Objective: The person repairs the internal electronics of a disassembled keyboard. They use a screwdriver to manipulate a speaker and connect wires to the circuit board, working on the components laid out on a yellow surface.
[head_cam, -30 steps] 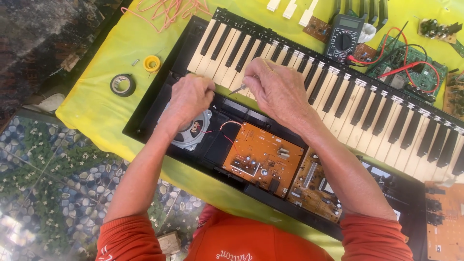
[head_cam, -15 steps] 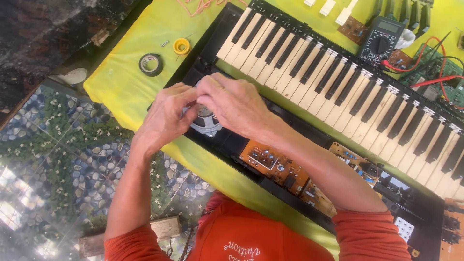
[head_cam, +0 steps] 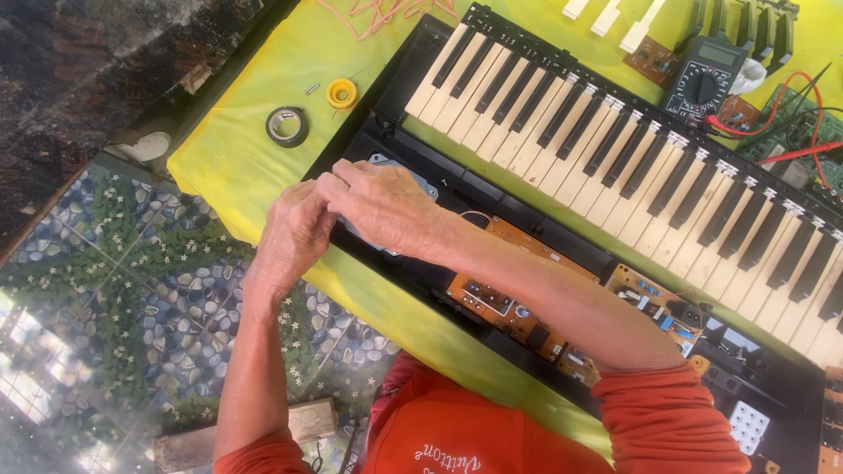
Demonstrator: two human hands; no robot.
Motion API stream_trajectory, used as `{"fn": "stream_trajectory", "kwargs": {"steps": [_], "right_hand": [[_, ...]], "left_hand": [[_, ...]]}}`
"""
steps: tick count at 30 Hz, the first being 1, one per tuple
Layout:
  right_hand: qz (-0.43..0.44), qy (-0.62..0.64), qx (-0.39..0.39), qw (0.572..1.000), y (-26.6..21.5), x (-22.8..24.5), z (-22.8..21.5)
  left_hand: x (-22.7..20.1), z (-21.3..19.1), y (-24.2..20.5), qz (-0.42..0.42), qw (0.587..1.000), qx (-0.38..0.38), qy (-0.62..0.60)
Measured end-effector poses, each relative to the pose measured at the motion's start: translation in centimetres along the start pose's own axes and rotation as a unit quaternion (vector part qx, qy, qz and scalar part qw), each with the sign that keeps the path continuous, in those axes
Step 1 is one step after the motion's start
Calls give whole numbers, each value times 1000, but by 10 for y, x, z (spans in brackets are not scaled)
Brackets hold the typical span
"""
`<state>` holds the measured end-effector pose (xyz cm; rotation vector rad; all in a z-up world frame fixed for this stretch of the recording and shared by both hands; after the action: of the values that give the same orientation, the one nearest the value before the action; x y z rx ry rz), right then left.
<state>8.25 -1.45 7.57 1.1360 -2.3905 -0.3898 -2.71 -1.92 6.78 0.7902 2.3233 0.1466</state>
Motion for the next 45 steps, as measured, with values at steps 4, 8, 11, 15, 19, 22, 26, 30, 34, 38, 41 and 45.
{"fn": "stream_trajectory", "kwargs": {"steps": [4, 8, 11, 15, 19, 22, 26, 30, 34, 38, 41, 45], "right_hand": [[0, 3, -5, 1000, 0, 5, -3], [4, 2, 11, 1000, 2, 7, -2], [18, -11, 14, 1000, 4, 9, -4], [54, -15, 9, 998, 10, 7, -6], [100, 69, -18, 992, 16, 0, -3], [86, 68, -95, 989, 24, 2, -6], [42, 185, -139, 972, 31, 15, -15], [-19, 210, -118, 970, 43, 22, -18], [5, 144, -145, 979, 39, 9, 7], [-26, 16, -172, 985, 41, 18, -6], [-52, 54, -125, 989, 44, 17, -11], [44, 115, -91, 988, 42, 3, -9]], "left_hand": [[9, 3, -6, 2, 1000, -5, 5], [3, 3, -7, 6, 1000, -21, -6], [8, 7, -8, 7, 999, -41, -6], [-1, 2, -9, 13, 996, -83, -18], [13, 11, -19, 25, 992, -122, -24], [17, 6, -25, 36, 982, -186, 0], [27, 7, -36, 35, 973, -226, -15], [23, 3, -32, 47, 963, -264, -23], [35, 16, -34, 35, 963, -266, -24], [53, 27, -37, 8, 964, -264, -7], [64, 30, -36, -14, 970, -242, -17], [58, 26, -30, -28, 973, -228, -27]]}}
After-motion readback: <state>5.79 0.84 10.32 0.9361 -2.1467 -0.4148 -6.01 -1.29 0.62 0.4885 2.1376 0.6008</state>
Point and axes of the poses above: each hand's wrist, its own y-axis towards the middle knuckle, its own z-axis out of the palm, x = y × z, the point moved 7 cm from there along y, towards the middle knuckle, and after that the axes turned 4 degrees about -z, right-handed, at the moved point
